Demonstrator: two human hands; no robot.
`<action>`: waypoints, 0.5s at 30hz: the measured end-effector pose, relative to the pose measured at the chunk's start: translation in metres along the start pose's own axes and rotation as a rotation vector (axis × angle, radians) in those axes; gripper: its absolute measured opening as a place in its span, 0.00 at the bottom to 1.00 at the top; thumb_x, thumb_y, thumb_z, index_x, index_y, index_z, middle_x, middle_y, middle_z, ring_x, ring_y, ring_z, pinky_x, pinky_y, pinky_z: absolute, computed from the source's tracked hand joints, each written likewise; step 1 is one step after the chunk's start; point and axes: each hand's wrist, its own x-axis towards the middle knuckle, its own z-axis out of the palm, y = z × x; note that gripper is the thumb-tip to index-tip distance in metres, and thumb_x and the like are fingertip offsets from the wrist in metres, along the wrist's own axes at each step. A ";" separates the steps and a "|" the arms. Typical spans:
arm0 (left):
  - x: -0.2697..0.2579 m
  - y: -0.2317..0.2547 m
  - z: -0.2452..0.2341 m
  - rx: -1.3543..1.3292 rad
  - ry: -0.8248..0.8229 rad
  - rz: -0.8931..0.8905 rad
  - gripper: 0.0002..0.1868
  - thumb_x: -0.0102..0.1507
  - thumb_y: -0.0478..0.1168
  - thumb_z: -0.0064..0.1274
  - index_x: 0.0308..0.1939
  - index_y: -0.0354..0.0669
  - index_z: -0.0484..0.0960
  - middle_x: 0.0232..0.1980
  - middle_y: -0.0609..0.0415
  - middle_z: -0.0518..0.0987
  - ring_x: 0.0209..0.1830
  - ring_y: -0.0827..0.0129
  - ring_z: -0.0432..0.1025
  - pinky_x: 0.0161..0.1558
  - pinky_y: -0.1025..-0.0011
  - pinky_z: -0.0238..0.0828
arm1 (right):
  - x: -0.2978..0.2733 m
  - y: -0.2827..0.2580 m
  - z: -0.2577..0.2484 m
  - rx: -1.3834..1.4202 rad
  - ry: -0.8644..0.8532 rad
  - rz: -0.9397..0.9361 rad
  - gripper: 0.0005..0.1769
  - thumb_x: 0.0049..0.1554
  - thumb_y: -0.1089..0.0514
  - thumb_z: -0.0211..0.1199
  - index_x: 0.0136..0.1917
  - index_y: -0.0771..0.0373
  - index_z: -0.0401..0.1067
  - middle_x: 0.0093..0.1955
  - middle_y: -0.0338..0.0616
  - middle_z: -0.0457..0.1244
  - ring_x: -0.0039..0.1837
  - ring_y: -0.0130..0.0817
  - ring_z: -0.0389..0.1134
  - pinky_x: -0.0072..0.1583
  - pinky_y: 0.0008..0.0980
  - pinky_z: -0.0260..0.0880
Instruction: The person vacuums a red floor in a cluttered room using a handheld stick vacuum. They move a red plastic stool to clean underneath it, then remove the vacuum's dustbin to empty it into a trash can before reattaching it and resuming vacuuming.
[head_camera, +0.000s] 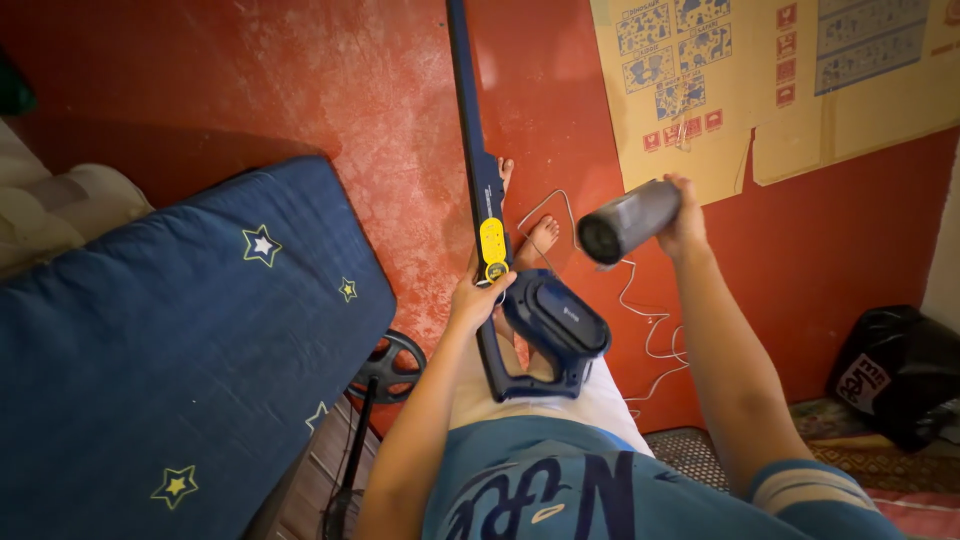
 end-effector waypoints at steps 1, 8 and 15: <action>0.005 0.006 0.005 0.027 0.035 0.002 0.30 0.54 0.50 0.69 0.58 0.46 0.79 0.31 0.56 0.81 0.18 0.72 0.73 0.19 0.72 0.71 | -0.007 -0.006 0.001 0.072 -0.027 -0.005 0.22 0.59 0.42 0.61 0.61 0.55 0.68 0.58 0.38 0.66 0.62 0.35 0.68 0.67 0.42 0.67; 0.067 0.025 0.057 0.067 0.102 0.024 0.34 0.55 0.47 0.67 0.63 0.45 0.72 0.34 0.51 0.81 0.20 0.68 0.76 0.20 0.71 0.76 | -0.044 -0.015 0.003 0.286 -0.157 -0.076 0.27 0.59 0.36 0.56 0.58 0.59 0.70 0.57 0.43 0.67 0.63 0.42 0.69 0.68 0.45 0.68; 0.158 0.018 0.160 0.290 0.171 0.000 0.49 0.57 0.46 0.65 0.71 0.33 0.50 0.43 0.39 0.83 0.26 0.57 0.80 0.29 0.65 0.78 | -0.057 0.011 -0.048 0.471 -0.005 -0.185 0.30 0.61 0.35 0.55 0.60 0.63 0.69 0.60 0.49 0.67 0.64 0.44 0.68 0.68 0.45 0.70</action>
